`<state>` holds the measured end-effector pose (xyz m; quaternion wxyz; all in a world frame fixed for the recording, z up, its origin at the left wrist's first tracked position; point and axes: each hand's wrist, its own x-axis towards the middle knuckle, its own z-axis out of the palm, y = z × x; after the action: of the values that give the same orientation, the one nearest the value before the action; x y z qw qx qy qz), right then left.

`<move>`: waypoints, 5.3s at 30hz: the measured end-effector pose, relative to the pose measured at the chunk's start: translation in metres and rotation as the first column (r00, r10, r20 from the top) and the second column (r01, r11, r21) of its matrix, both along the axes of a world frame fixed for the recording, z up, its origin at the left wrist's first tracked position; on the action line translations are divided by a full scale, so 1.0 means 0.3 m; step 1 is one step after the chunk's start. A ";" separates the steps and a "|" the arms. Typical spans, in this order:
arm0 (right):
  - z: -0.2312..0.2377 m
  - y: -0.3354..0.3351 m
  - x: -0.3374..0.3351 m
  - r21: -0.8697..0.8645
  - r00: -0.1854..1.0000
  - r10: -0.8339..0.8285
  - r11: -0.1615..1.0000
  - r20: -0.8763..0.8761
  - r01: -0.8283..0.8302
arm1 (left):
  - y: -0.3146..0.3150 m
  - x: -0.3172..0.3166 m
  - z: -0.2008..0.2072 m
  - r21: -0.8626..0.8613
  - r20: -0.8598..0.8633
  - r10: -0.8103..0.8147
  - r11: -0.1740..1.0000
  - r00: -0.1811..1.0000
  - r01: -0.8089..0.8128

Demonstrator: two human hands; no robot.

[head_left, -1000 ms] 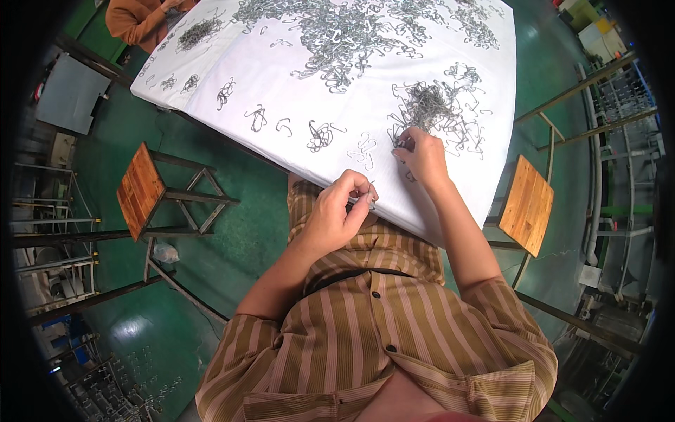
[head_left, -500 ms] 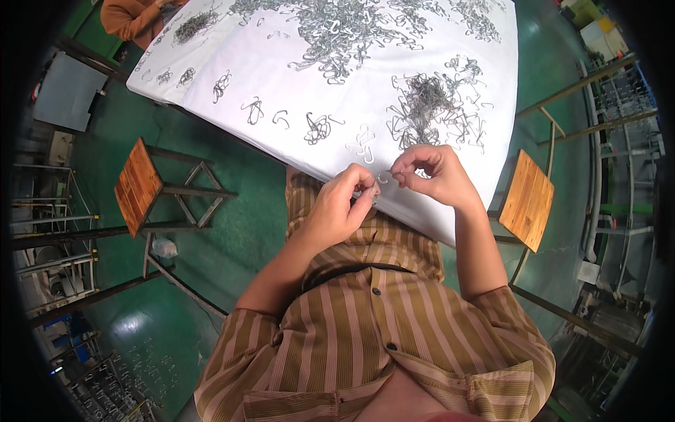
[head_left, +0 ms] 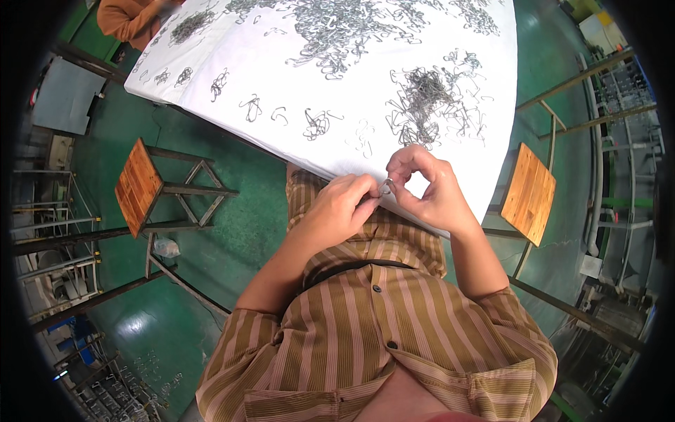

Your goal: The person sorts small metal hooks on a white table surface by hand, occasionally standing up to hang a hook on a metal rack.

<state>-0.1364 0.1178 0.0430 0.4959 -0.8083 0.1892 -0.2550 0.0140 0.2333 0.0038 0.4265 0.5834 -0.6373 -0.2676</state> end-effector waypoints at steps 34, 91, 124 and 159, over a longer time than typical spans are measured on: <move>-0.054 0.076 -0.085 0.008 0.983 -0.174 0.985 -0.050 0.175 | -0.430 0.112 -0.194 -0.359 0.459 0.102 0.930 0.882 0.079; -0.310 -0.081 0.151 -0.457 0.910 -0.361 0.857 -0.204 0.238 | 0.039 0.017 0.028 -0.116 -0.290 0.061 0.988 0.955 -0.098; -0.101 0.023 0.039 0.458 0.978 -0.207 0.868 -0.013 0.190 | -0.016 -0.018 -0.059 -0.087 -0.175 0.218 0.968 0.960 -0.235; -0.099 0.082 -0.032 -0.021 0.923 -0.368 0.930 -0.110 0.368 | -0.518 0.084 -0.185 -0.176 0.740 0.085 0.982 0.667 0.070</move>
<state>-0.1458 0.1422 0.0132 0.4280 -0.7713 0.3652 -0.2976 0.0391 0.0780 -0.0517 0.1838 0.6010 -0.7757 0.0575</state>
